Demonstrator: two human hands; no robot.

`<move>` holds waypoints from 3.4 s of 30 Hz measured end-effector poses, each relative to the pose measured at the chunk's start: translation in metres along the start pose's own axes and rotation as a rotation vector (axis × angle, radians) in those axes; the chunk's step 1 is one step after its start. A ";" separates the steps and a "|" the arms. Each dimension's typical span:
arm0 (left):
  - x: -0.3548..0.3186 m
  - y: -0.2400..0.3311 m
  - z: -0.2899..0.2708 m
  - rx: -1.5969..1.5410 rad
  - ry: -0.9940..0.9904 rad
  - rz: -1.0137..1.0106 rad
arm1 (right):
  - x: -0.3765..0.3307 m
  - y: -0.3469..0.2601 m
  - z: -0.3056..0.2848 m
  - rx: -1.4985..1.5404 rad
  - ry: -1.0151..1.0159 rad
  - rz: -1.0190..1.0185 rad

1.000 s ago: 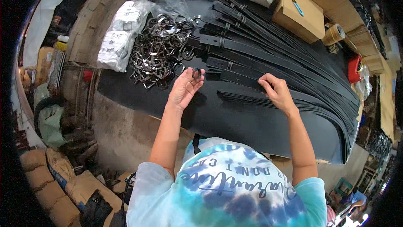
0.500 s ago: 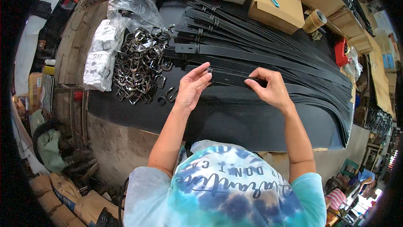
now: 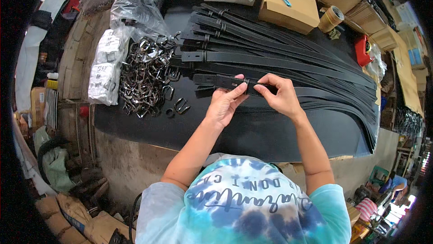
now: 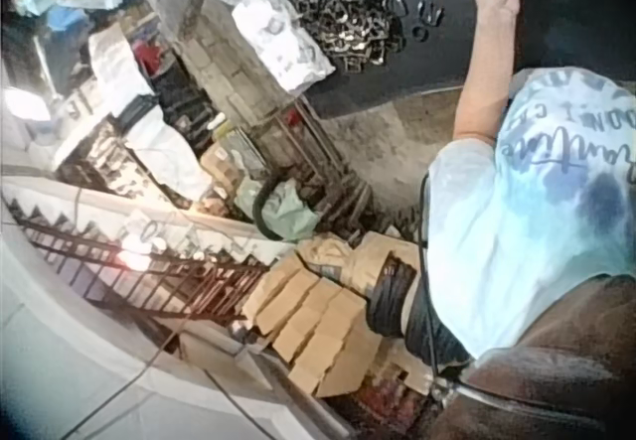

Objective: The person attaches belt loops onto the ends of black belt straps laid out on the table by hand.

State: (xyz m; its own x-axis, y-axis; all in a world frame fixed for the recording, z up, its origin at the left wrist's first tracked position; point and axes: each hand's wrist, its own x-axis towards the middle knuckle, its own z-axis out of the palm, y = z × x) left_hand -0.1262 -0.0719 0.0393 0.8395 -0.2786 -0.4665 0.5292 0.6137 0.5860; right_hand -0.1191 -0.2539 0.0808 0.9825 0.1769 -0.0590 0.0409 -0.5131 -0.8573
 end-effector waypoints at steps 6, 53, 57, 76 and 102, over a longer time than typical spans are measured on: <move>0.006 0.018 -0.002 0.239 0.101 0.240 | -0.015 0.017 -0.025 -0.397 0.026 -0.283; -0.079 0.060 -0.162 1.574 0.598 0.399 | 0.013 0.082 0.055 -0.199 -0.443 -0.083; -0.073 0.065 -0.152 1.367 0.594 0.684 | 0.003 0.072 0.058 -0.317 -0.187 -0.168; -0.006 0.019 -0.048 0.175 0.015 0.155 | -0.007 0.005 -0.013 -0.075 0.022 -0.028; 0.020 0.152 -0.106 0.283 0.321 0.436 | -0.184 0.143 -0.399 -1.103 0.896 -0.040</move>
State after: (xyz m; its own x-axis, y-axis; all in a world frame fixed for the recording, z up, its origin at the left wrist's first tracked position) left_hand -0.0417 0.0943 0.0487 0.9304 0.2175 -0.2949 0.1945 0.3890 0.9005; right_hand -0.2219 -0.6948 0.1728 0.7415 -0.1630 0.6508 -0.2194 -0.9756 0.0055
